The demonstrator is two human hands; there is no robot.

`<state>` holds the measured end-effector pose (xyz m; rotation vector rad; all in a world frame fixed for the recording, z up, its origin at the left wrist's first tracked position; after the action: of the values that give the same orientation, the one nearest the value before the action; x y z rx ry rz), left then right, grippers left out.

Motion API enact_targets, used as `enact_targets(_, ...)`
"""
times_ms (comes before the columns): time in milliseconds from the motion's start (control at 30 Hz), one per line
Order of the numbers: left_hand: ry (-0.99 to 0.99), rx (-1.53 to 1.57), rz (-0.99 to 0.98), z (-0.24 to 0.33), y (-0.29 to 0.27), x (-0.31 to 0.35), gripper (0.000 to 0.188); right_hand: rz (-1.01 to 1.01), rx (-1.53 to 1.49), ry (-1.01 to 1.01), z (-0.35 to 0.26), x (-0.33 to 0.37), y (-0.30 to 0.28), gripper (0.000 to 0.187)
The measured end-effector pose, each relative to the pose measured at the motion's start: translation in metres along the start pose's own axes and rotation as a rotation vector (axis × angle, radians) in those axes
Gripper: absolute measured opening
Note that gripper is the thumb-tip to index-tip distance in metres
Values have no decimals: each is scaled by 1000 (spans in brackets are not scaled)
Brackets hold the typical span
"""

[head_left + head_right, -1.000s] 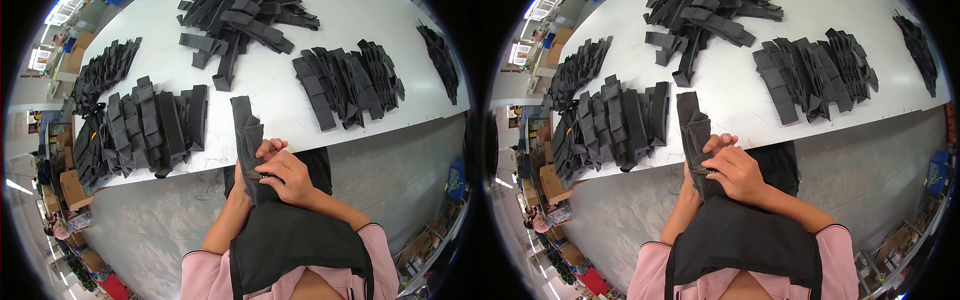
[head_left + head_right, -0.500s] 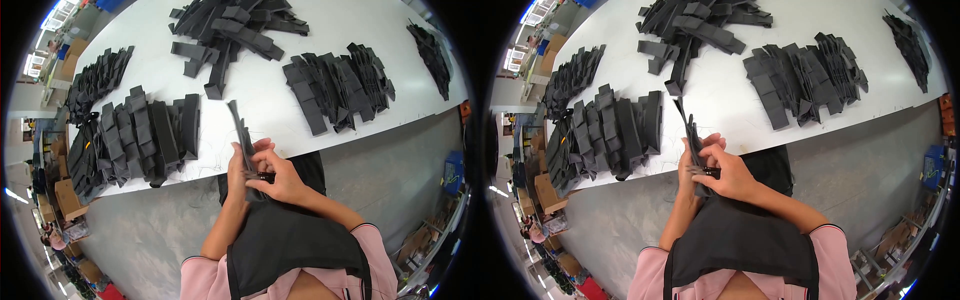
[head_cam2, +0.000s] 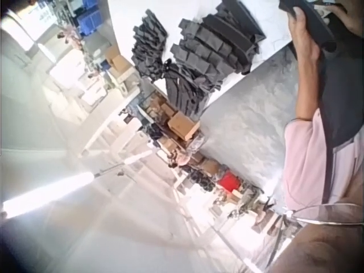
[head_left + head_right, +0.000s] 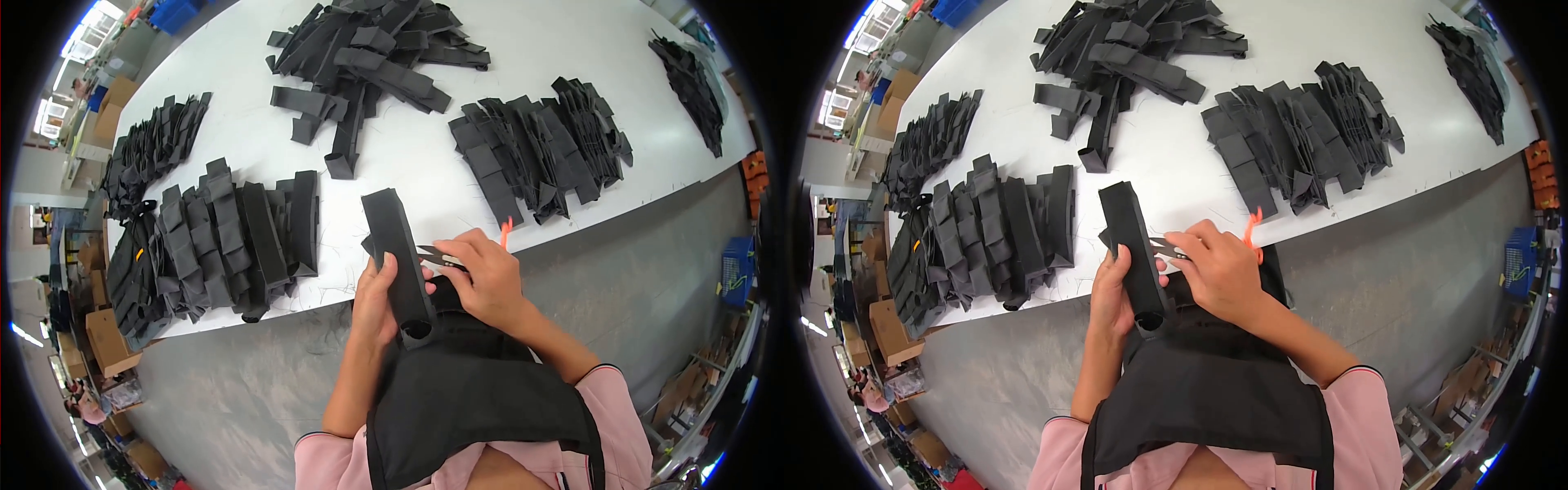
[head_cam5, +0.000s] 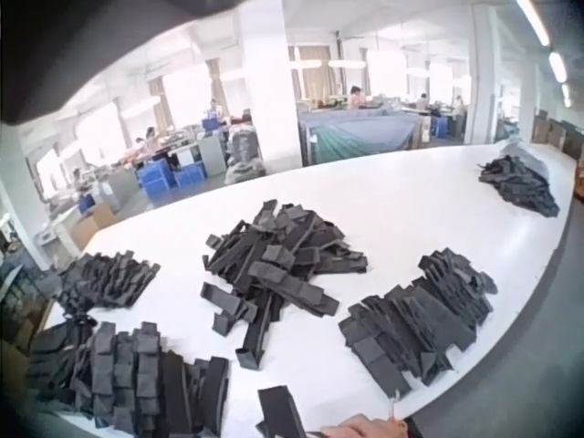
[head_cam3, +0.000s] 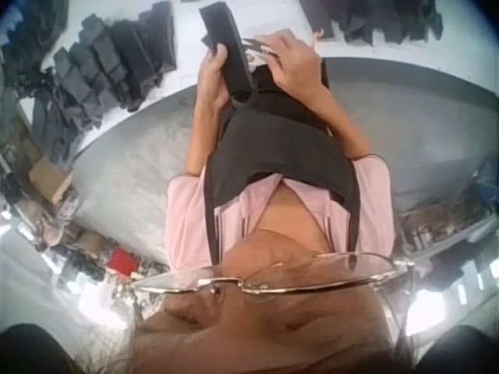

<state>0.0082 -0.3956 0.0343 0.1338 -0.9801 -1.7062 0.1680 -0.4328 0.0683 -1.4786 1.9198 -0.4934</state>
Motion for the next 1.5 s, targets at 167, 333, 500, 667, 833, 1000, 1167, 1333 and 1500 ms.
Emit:
enact_targets(167,-25,-41,21,-1,0,4,31,18,6,-6,6,-10,6,29)
enact_targets(333,-77,12,-30,0,-2,8,28,14,-37,10,8,-10,6,25)
enact_targets(500,-74,0,-19,0,0,7,28,57,-104,50,15,-2,5,26)
enact_targets(667,-85,-8,-30,1,2,6,28,41,-114,81,8,1,1,27)
enact_targets(833,-90,27,-64,2,2,7,25,34,-78,47,12,-1,2,29)
enact_targets(1000,-130,128,-97,0,-3,6,25,98,-283,123,8,3,-1,25)
enact_targets(1167,-202,349,-140,-3,-1,5,26,-5,-424,232,15,9,9,26)
enact_targets(1333,-340,598,-205,-11,-1,6,28,51,-548,303,9,12,12,24)
enact_targets(1500,-212,311,-155,-4,5,8,30,29,-546,324,9,12,8,22)
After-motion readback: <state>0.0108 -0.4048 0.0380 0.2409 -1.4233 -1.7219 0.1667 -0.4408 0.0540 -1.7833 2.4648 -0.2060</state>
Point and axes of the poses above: each hand's wrist, its own x-axis away from the middle knuckle, its own y-axis out of the palm, z = x × y, the point moved 2 cm from there along -x, towards the middle knuckle, and after that the axes turned 8 degrees about y, right-handed, at the moved point
